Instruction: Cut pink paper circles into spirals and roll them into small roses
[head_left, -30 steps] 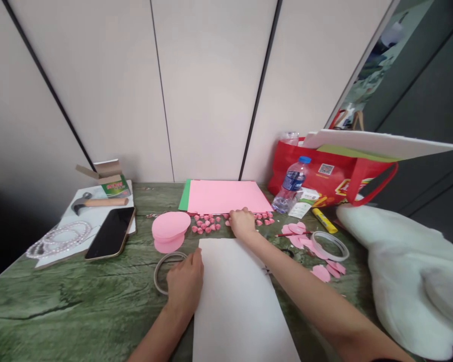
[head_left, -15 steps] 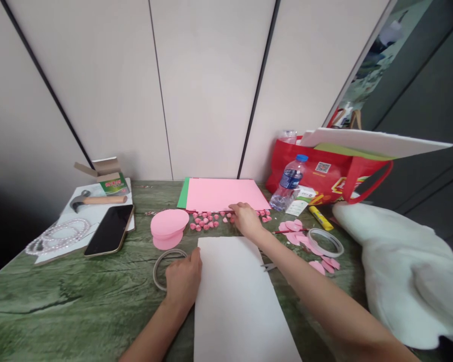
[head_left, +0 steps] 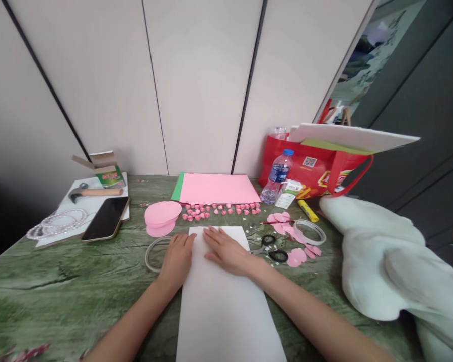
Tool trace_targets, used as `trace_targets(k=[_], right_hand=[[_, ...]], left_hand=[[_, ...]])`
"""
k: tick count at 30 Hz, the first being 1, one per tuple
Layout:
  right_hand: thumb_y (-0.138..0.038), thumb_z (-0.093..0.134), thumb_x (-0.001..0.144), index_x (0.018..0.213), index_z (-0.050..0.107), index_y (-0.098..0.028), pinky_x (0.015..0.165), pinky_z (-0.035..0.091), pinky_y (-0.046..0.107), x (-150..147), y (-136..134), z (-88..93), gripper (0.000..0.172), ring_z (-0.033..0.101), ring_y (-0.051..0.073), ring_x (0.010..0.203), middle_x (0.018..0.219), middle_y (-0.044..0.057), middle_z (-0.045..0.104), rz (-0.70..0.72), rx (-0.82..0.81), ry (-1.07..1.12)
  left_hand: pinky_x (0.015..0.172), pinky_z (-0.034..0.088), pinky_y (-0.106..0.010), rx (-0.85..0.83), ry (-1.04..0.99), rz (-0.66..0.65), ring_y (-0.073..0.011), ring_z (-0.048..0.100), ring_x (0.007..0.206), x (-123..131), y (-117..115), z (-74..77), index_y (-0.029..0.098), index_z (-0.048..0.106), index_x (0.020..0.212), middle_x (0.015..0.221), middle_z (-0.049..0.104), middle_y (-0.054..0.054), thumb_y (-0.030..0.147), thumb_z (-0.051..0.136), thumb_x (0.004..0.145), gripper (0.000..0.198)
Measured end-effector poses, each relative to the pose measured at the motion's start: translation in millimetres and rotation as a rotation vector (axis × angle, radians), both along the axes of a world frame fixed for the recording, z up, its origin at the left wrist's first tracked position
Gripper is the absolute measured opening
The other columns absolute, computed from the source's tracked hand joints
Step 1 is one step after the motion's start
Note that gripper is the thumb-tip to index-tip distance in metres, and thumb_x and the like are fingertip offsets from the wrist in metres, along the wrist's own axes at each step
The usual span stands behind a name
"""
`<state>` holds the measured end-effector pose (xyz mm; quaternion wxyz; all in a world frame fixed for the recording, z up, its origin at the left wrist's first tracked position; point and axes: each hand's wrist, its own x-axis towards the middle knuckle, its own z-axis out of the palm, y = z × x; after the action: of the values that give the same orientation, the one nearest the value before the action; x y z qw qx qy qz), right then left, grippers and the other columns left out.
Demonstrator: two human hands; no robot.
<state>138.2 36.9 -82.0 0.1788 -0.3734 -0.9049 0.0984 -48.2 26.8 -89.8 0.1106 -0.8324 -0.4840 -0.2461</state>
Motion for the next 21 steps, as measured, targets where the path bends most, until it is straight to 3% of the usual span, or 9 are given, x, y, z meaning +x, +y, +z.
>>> trace_targets(k=[3, 6, 8, 10, 11, 13, 15, 17, 21], right_hand=[[-0.036, 0.041, 0.087, 0.133, 0.03, -0.007, 0.108, 0.019, 0.043, -3, -19, 1.4, 0.056, 0.015, 0.024, 0.132, 0.141, 0.017, 0.023, 0.097, -0.069, -0.026], [-0.035, 0.045, 0.085, 0.133, 0.031, -0.011, 0.108, 0.022, 0.04, 4, -68, 2.3, 0.056, 0.02, 0.022, 0.131, 0.139, 0.014, 0.027, 0.191, -0.128, 0.049], [-0.036, 0.05, 0.082, 0.129, 0.039, -0.027, 0.104, 0.033, 0.033, 12, -105, 2.5, 0.049, 0.035, 0.017, 0.125, 0.132, 0.002, 0.043, 0.292, -0.159, 0.167], [-0.034, 0.051, 0.081, 0.11, 0.052, -0.049, 0.084, 0.05, 0.021, 20, -134, 3.9, 0.033, 0.054, 0.01, 0.108, 0.113, -0.014, 0.06, 0.257, -0.168, 0.269], [-0.032, 0.05, 0.081, 0.103, 0.056, -0.05, 0.077, 0.053, 0.02, 25, -142, 5.3, 0.029, 0.058, 0.011, 0.102, 0.106, -0.014, 0.064, 0.236, -0.169, 0.283], [-0.028, 0.047, 0.084, 0.1, 0.061, -0.045, 0.072, 0.054, 0.021, 37, -143, 8.8, 0.027, 0.063, 0.012, 0.093, 0.097, -0.01, 0.068, 0.162, -0.165, 0.312], [-0.02, 0.04, 0.087, 0.106, 0.061, -0.032, 0.077, 0.054, 0.027, 51, -128, 10.4, 0.03, 0.063, 0.015, 0.092, 0.098, 0.001, 0.067, 0.031, -0.131, 0.348], [-0.019, 0.043, 0.086, 0.105, 0.061, -0.025, 0.085, 0.049, 0.037, 68, -104, 6.9, 0.027, 0.058, 0.02, 0.1, 0.106, 0.008, 0.063, -0.165, 0.054, 0.319], [-0.008, 0.041, 0.083, 0.108, 0.059, -0.018, 0.092, 0.042, 0.047, 97, -66, -12.1, 0.033, 0.046, 0.025, 0.114, 0.113, 0.012, 0.059, -0.332, 0.253, 0.09]], left_hand=[[0.076, 0.043, -0.035, -0.002, 0.025, 0.005, -0.0221, 0.057, 0.08, 1, -2, 0.1, 0.015, 0.056, 0.098, 0.081, 0.062, -0.008, -0.005, 0.036, 0.071, 0.039], [0.075, 0.043, -0.035, 0.001, 0.044, 0.012, -0.023, 0.056, 0.078, 3, -3, 1.4, 0.013, 0.057, 0.098, 0.079, 0.062, -0.009, -0.004, 0.037, 0.072, 0.037], [0.075, 0.043, -0.036, 0.005, 0.054, 0.007, -0.0236, 0.055, 0.078, 4, -3, 2.0, 0.012, 0.058, 0.095, 0.079, 0.061, -0.009, -0.004, 0.038, 0.072, 0.034], [0.074, 0.043, -0.037, 0.011, 0.062, -0.005, -0.0241, 0.054, 0.077, 5, -3, 2.4, 0.012, 0.059, 0.09, 0.078, 0.061, -0.01, -0.003, 0.038, 0.073, 0.031], [0.074, 0.042, -0.037, 0.014, 0.064, -0.012, -0.0241, 0.053, 0.076, 5, -2, 2.5, 0.012, 0.06, 0.087, 0.077, 0.06, -0.01, -0.003, 0.039, 0.073, 0.03], [0.073, 0.042, -0.037, 0.024, 0.063, -0.025, -0.0238, 0.053, 0.076, 4, -3, 3.1, 0.013, 0.06, 0.084, 0.077, 0.06, -0.01, -0.003, 0.038, 0.073, 0.03], [0.074, 0.04, -0.036, 0.041, 0.056, -0.042, -0.0234, 0.053, 0.079, 3, -4, 4.0, 0.013, 0.06, 0.083, 0.081, 0.061, -0.01, -0.005, 0.037, 0.073, 0.031], [0.073, 0.039, -0.036, 0.059, 0.052, -0.065, -0.0224, 0.053, 0.08, 1, -6, 5.0, 0.013, 0.06, 0.085, 0.085, 0.061, -0.011, -0.005, 0.035, 0.073, 0.033], [0.065, 0.037, -0.033, 0.054, 0.079, -0.13, -0.0194, 0.053, 0.067, 1, -10, 5.6, 0.014, 0.06, 0.092, 0.07, 0.061, -0.006, -0.005, 0.035, 0.072, 0.037]])
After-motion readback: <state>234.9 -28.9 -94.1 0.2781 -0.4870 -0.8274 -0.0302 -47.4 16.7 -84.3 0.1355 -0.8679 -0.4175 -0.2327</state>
